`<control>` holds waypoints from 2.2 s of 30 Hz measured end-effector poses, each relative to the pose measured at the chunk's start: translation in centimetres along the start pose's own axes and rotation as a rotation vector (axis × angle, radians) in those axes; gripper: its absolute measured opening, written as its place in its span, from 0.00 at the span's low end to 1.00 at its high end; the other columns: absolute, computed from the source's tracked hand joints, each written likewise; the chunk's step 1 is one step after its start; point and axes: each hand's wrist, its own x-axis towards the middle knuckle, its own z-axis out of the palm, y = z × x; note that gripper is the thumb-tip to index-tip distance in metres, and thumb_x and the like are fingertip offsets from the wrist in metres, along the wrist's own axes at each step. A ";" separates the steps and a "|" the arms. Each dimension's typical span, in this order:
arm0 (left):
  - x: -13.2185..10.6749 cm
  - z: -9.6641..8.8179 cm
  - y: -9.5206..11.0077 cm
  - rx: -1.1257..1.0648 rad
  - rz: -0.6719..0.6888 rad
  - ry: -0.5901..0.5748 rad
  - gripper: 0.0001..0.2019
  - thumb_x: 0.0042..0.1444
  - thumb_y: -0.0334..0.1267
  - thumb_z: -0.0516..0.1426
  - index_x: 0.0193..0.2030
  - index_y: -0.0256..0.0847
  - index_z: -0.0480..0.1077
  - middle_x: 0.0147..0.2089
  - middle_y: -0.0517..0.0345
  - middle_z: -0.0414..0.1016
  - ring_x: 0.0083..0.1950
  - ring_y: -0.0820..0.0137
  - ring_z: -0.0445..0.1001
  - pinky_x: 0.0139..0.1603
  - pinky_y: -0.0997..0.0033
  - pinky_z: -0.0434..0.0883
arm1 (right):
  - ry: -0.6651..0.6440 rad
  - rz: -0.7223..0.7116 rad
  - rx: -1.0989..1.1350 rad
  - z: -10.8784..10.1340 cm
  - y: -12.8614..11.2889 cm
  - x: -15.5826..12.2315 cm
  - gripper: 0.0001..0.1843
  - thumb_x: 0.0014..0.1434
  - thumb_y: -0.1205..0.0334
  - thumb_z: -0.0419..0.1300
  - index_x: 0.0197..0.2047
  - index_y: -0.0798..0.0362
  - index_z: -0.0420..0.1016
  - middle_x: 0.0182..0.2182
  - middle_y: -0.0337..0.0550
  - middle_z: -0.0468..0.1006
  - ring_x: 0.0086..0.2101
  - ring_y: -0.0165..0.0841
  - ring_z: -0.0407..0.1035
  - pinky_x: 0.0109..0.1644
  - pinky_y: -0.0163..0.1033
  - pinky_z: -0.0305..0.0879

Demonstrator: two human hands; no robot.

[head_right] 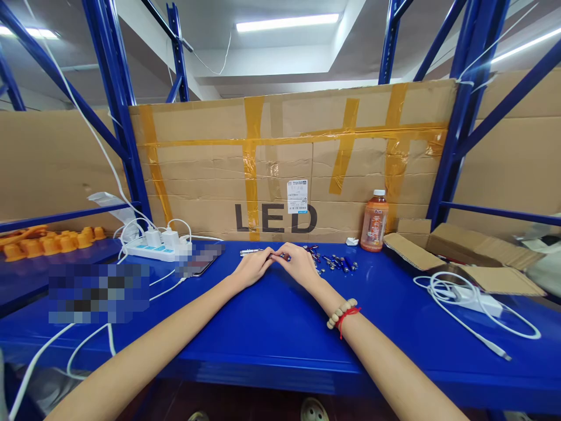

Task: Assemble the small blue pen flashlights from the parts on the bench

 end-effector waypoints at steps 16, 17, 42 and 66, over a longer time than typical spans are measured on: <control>0.0 -0.2 0.3 0.080 -0.049 -0.039 0.09 0.61 0.40 0.40 0.43 0.41 0.56 0.37 0.56 0.72 0.39 0.67 0.72 0.34 0.73 0.66 | -0.088 0.145 0.017 0.3 -0.2 -0.2 0.11 0.55 0.53 0.50 0.39 0.49 0.64 0.34 0.37 0.73 0.26 0.26 0.66 0.30 0.33 0.59; 0.0 -0.3 0.4 0.085 -0.052 -0.040 0.10 0.61 0.41 0.40 0.43 0.41 0.56 0.36 0.56 0.72 0.39 0.66 0.72 0.33 0.73 0.66 | -0.089 0.171 0.015 0.2 -0.1 -0.2 0.11 0.55 0.53 0.49 0.39 0.49 0.63 0.34 0.36 0.73 0.27 0.26 0.66 0.30 0.33 0.59; -0.2 -0.7 1.0 0.171 0.002 -0.117 0.13 0.59 0.43 0.41 0.40 0.41 0.61 0.30 0.55 0.73 0.32 0.65 0.73 0.32 0.71 0.65 | -0.367 0.266 -0.423 -0.2 2.6 -0.4 0.12 0.54 0.62 0.51 0.37 0.50 0.75 0.44 0.45 0.71 0.48 0.39 0.58 0.47 0.47 0.52; -0.2 -1.0 1.1 0.128 -0.015 -0.131 0.12 0.60 0.42 0.40 0.40 0.41 0.59 0.30 0.56 0.72 0.33 0.67 0.72 0.33 0.72 0.65 | -0.189 0.243 -0.141 -0.2 1.8 -0.3 0.07 0.48 0.60 0.56 0.29 0.51 0.75 0.32 0.41 0.75 0.36 0.33 0.67 0.41 0.39 0.60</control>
